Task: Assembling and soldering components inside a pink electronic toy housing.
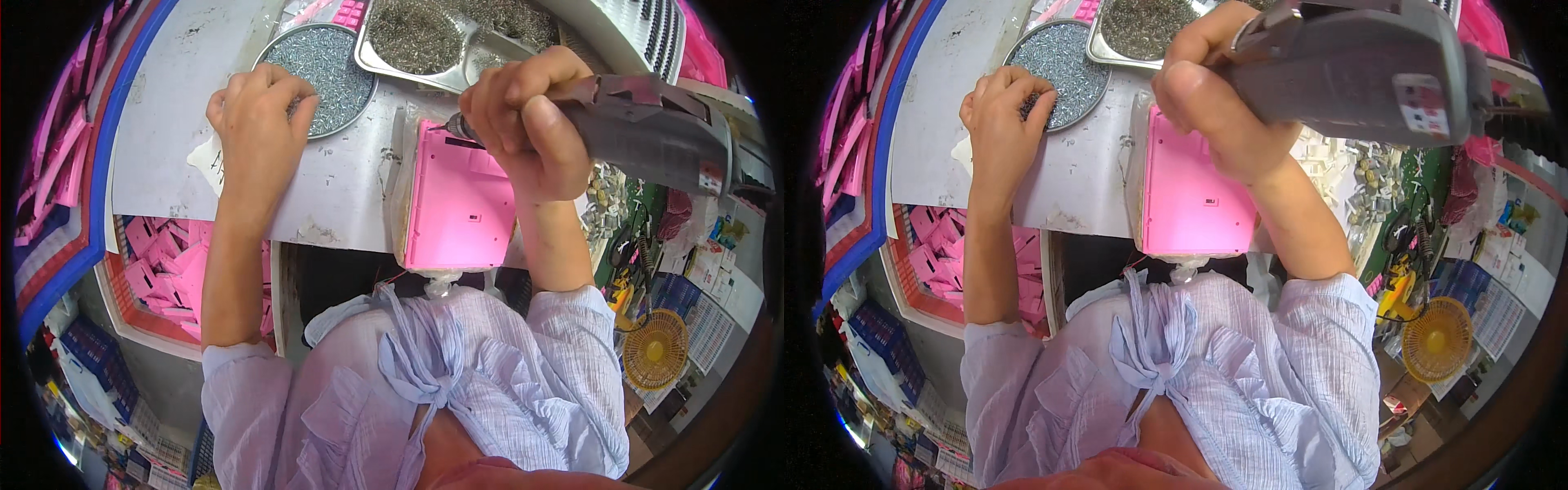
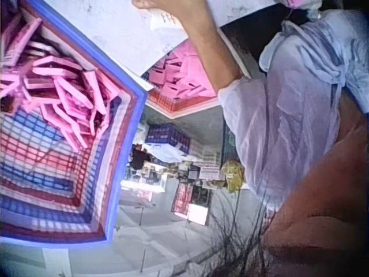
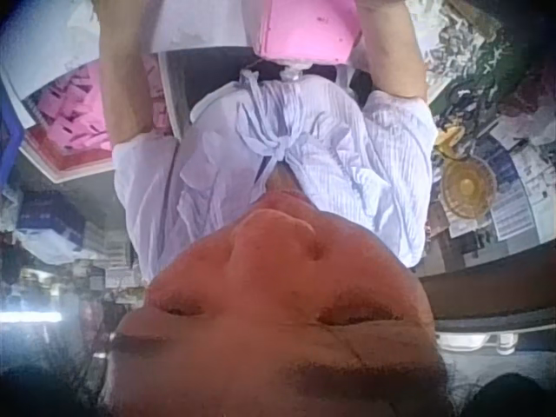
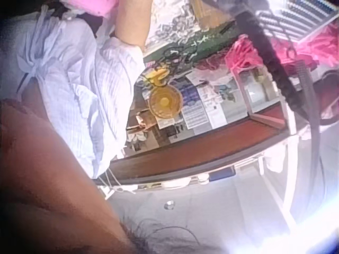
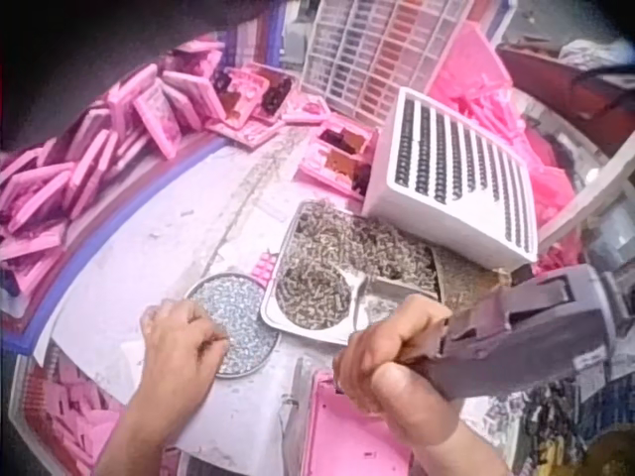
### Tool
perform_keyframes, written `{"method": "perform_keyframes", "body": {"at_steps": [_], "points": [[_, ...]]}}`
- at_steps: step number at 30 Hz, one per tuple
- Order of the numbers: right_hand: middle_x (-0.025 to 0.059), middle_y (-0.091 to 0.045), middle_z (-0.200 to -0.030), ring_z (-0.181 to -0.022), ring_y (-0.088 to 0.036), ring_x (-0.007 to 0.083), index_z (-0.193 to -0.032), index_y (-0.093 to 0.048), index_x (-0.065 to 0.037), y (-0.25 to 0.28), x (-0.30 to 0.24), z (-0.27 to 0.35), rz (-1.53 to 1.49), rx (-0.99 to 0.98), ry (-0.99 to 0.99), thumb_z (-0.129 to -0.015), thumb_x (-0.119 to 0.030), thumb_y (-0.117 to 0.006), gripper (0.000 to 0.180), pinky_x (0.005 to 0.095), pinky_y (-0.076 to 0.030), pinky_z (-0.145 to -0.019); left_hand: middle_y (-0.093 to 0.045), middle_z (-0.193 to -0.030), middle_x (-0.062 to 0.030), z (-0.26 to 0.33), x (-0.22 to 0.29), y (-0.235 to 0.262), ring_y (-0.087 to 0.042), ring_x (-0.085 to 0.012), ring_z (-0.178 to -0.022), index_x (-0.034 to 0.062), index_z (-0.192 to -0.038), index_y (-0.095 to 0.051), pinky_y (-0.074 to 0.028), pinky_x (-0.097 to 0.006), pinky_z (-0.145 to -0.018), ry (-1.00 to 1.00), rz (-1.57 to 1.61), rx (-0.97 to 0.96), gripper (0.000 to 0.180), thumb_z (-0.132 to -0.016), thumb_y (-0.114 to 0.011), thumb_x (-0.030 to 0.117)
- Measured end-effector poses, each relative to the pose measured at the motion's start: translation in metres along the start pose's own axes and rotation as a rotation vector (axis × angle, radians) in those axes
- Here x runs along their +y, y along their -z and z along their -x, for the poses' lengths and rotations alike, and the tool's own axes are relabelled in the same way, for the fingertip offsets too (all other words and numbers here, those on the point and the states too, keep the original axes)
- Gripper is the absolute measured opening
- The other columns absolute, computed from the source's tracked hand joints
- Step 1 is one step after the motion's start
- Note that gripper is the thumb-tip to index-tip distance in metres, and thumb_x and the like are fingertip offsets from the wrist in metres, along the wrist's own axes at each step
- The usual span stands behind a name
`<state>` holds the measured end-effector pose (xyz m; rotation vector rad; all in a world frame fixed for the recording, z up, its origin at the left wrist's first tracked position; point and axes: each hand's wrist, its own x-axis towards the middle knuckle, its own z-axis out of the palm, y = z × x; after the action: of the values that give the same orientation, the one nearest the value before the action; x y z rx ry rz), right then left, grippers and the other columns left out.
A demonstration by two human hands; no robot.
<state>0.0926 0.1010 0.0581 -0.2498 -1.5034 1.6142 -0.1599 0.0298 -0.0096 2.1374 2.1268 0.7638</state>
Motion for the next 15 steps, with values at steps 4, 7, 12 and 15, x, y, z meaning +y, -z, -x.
{"method": "perform_keyframes", "body": {"at_steps": [4, 7, 12, 15], "points": [[0.0056, -0.051, -0.059, -0.048, -0.041, 0.0115, -0.092, -0.051, -0.006, -0.003, 0.014, -0.001, 0.044, 0.019, -0.010, -0.099, -0.016, -0.060, 0.014, 0.0293, -0.035, -0.049, -0.067, -0.090, -0.0004, 0.000, -0.002, -0.004, -0.060, -0.0237, -0.098, 0.0124, -0.085, -0.075, -0.035, -0.049, -0.099, -0.002, 0.072, 0.028, 0.011, -0.088, -0.075, 0.023], [0.0088, -0.052, -0.059, -0.047, -0.041, 0.0118, -0.087, -0.049, -0.007, -0.007, 0.020, 0.002, 0.064, 0.080, -0.033, -0.098, -0.011, -0.059, 0.015, 0.0299, -0.036, -0.049, -0.067, -0.088, -0.0017, -0.002, -0.002, -0.011, -0.060, -0.0247, -0.093, 0.0117, -0.085, -0.072, -0.037, -0.048, -0.095, -0.037, 0.010, 0.049, 0.014, -0.090, -0.073, 0.024], [0.0051, -0.049, -0.058, -0.045, -0.039, 0.0109, -0.084, -0.048, -0.008, -0.014, 0.008, 0.002, 0.288, 0.103, -0.050, -0.098, -0.012, -0.057, 0.017, 0.0286, -0.033, -0.047, -0.066, -0.084, -0.0021, -0.004, -0.010, -0.018, -0.061, -0.0235, -0.088, 0.0100, -0.085, -0.069, -0.037, -0.044, -0.089, -0.099, 0.023, 0.062, 0.016, -0.092, -0.071, 0.024], [0.0033, -0.047, -0.056, -0.044, -0.039, 0.0111, -0.085, -0.047, -0.010, -0.027, -0.022, 0.003, 0.029, 0.054, 0.023, -0.100, -0.018, -0.059, 0.021, 0.0289, -0.031, -0.043, -0.066, -0.084, -0.0011, -0.002, -0.012, -0.014, -0.061, -0.0233, -0.089, 0.0107, -0.084, -0.069, -0.037, -0.044, -0.089, -0.076, 0.115, 0.012, 0.015, -0.091, -0.072, 0.024]]}}
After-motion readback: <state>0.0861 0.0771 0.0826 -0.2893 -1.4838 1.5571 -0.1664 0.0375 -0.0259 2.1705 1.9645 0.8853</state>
